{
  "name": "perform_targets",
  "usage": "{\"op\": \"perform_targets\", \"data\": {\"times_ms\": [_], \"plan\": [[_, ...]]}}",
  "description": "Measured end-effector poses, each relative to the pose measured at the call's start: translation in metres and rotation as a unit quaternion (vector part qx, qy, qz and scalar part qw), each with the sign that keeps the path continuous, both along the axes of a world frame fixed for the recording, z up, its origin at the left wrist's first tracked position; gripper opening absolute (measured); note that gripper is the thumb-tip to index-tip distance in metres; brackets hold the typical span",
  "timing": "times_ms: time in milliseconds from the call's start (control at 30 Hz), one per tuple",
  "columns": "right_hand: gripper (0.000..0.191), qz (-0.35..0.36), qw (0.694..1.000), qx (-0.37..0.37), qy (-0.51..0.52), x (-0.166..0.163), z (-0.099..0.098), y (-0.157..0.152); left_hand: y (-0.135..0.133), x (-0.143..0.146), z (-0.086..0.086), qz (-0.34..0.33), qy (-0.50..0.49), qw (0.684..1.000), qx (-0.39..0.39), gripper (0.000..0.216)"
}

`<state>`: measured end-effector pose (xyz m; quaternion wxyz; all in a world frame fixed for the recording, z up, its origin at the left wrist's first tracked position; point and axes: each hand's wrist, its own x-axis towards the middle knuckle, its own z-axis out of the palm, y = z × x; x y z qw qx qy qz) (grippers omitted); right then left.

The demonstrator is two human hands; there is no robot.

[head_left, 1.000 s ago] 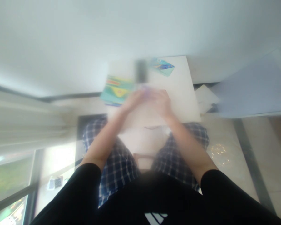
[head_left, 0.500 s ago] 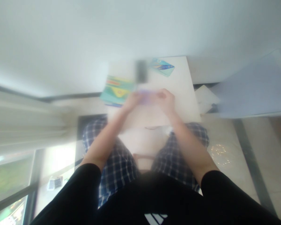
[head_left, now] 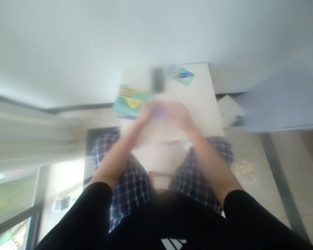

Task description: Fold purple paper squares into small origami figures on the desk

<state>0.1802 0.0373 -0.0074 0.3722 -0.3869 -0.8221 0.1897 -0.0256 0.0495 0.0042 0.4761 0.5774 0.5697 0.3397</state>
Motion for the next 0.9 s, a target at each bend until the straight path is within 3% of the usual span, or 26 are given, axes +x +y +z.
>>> {"op": "perform_targets", "data": {"times_ms": [133, 367, 567, 733, 800, 900], "plan": [[0.021, 0.017, 0.999, -0.024, 0.018, 0.002, 0.004, -0.002, 0.002, -0.001, -0.005, 0.014, 0.004, 1.000, -0.002, 0.030], [0.028, -0.011, 0.995, -0.083, 0.053, -0.002, 0.011, -0.013, -0.004, 0.000, 0.005, 0.004, -0.032, 0.999, -0.016, 0.039], [0.027, -0.017, 0.992, -0.091, 0.084, -0.004, 0.019, -0.009, -0.001, -0.001, 0.006, 0.017, -0.026, 0.999, -0.005, 0.034], [0.032, -0.111, 0.956, -0.236, 0.135, -0.003, 0.018, -0.004, -0.005, 0.003, 0.013, 0.018, -0.032, 0.999, -0.020, 0.030], [0.030, -0.116, 0.940, -0.300, 0.115, -0.002, 0.018, -0.003, -0.006, 0.004, 0.015, 0.013, -0.033, 0.999, -0.020, 0.030], [0.030, -0.104, 0.932, -0.332, 0.099, -0.001, 0.021, -0.002, -0.007, 0.004, 0.014, 0.006, -0.029, 0.999, -0.018, 0.030]]}}
